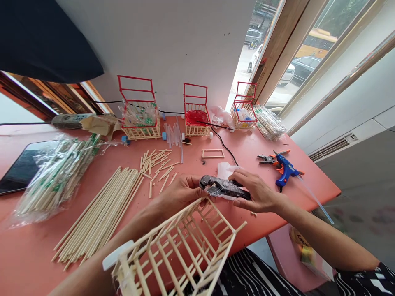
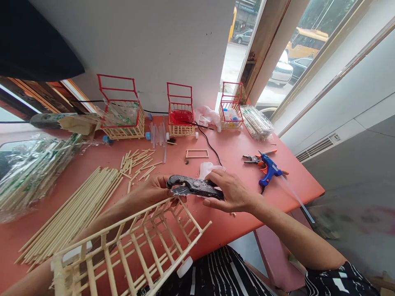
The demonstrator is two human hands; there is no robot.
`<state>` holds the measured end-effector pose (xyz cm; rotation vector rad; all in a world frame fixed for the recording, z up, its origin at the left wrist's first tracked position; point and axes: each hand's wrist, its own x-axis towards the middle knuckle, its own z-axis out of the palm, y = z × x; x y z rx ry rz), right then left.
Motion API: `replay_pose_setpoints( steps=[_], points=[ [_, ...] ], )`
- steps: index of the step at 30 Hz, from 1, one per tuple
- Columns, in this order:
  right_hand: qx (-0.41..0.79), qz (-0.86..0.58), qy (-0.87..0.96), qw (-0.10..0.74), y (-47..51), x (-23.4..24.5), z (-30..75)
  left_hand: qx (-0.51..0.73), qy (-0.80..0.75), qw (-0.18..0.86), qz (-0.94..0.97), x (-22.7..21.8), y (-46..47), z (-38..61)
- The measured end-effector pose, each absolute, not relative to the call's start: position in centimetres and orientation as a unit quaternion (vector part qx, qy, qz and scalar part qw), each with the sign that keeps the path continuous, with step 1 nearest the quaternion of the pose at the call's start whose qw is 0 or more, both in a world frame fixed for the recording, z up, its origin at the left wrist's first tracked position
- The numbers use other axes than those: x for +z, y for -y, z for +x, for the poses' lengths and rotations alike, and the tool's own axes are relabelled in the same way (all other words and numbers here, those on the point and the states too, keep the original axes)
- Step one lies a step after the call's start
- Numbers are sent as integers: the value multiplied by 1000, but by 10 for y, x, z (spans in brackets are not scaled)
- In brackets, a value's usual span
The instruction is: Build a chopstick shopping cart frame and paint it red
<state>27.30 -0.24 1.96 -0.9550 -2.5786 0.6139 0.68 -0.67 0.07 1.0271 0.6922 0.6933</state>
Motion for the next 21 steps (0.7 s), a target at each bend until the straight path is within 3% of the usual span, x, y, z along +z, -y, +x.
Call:
replay_pose_setpoints(
  steps=[21],
  points=[
    [204, -383, 887, 157, 9, 21, 270, 324, -333, 769, 438, -17, 5, 4]
  ],
)
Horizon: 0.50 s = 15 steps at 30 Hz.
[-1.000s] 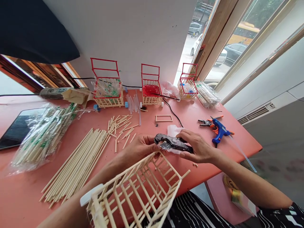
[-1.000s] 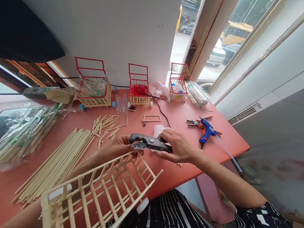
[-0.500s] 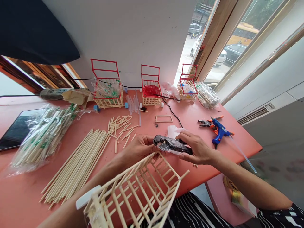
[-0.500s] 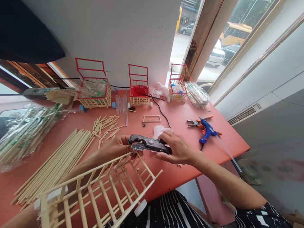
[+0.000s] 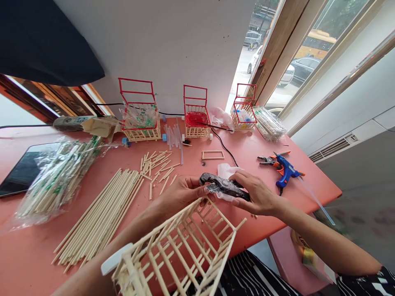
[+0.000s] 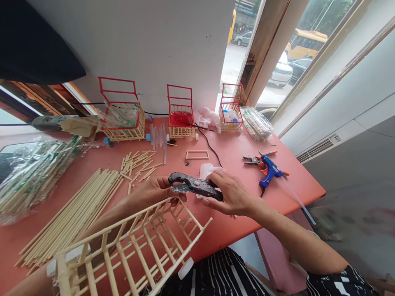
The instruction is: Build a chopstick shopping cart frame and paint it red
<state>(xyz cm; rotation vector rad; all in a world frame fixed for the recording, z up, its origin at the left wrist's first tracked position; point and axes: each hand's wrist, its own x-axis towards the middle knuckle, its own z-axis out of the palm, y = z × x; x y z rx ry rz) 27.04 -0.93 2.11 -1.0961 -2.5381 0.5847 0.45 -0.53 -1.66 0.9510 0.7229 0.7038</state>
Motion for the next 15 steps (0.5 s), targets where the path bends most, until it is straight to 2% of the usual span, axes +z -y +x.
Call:
replay_pose_setpoints(
  steps=[15],
  points=[
    [182, -376, 894, 160, 11, 19, 272, 318, -349, 744, 472, -9, 8, 6]
  ],
)
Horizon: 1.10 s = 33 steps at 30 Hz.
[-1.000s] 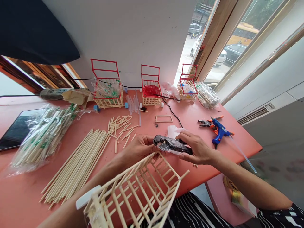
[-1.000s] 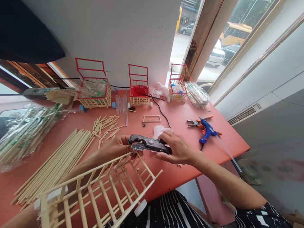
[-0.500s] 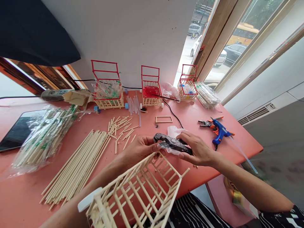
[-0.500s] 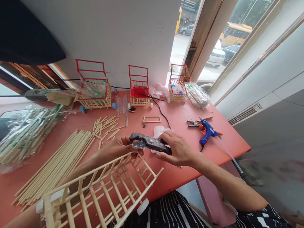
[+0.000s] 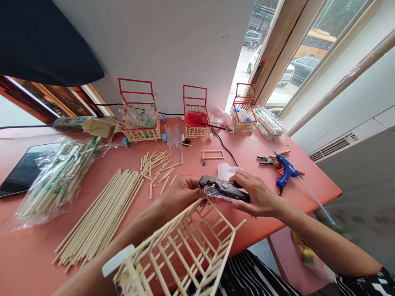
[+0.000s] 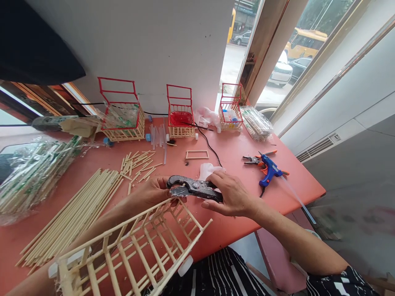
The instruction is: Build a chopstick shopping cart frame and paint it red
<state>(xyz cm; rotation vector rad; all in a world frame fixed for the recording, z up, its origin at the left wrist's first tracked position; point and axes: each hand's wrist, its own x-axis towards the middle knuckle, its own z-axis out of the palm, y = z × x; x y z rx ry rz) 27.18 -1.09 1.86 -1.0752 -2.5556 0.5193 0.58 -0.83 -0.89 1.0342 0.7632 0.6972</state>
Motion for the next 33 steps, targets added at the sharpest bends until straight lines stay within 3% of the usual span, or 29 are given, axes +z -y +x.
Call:
replay_pose_setpoints(
  steps=[20, 33],
  points=[
    [297, -366, 872, 135, 13, 15, 276, 315, -345, 750, 469, -13, 9, 6],
    [291, -376, 867, 150, 14, 17, 276, 313, -366, 764, 428, -11, 8, 9]
  ],
)
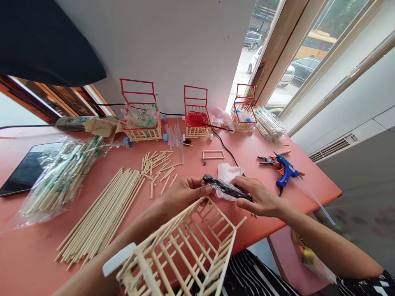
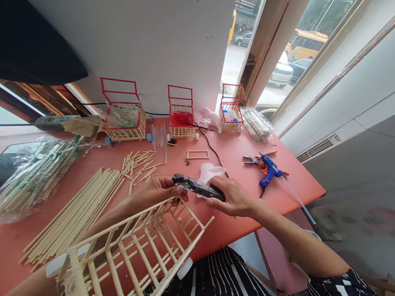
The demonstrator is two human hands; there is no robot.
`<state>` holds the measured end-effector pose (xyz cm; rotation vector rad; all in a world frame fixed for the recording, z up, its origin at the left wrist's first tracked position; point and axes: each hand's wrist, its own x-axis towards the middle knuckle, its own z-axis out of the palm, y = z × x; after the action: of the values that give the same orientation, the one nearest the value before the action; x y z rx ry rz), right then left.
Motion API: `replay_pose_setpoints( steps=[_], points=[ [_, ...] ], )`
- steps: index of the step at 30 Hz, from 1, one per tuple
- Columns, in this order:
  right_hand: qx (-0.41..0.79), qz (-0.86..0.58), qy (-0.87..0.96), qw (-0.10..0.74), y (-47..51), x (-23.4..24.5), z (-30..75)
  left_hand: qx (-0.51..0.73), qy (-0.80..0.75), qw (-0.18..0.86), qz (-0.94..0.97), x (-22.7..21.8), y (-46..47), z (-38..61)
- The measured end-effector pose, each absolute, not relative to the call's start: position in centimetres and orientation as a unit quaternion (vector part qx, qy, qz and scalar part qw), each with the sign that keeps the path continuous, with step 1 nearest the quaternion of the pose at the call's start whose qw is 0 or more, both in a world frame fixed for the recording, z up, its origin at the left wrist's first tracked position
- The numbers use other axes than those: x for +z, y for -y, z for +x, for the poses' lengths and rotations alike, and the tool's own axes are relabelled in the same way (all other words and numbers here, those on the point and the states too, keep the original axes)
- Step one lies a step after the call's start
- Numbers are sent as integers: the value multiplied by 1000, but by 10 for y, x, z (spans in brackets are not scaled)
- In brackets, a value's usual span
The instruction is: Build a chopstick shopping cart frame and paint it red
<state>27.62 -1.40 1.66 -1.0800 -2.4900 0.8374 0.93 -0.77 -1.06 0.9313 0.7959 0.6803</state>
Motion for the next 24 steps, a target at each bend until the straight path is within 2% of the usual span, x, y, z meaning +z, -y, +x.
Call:
replay_pose_setpoints(
  steps=[11, 24],
  points=[
    [300, -385, 859, 158, 15, 15, 274, 318, -363, 763, 430, -8, 9, 10],
    [228, -394, 873, 175, 13, 12, 274, 346, -364, 763, 408, -9, 11, 14]
  ],
)
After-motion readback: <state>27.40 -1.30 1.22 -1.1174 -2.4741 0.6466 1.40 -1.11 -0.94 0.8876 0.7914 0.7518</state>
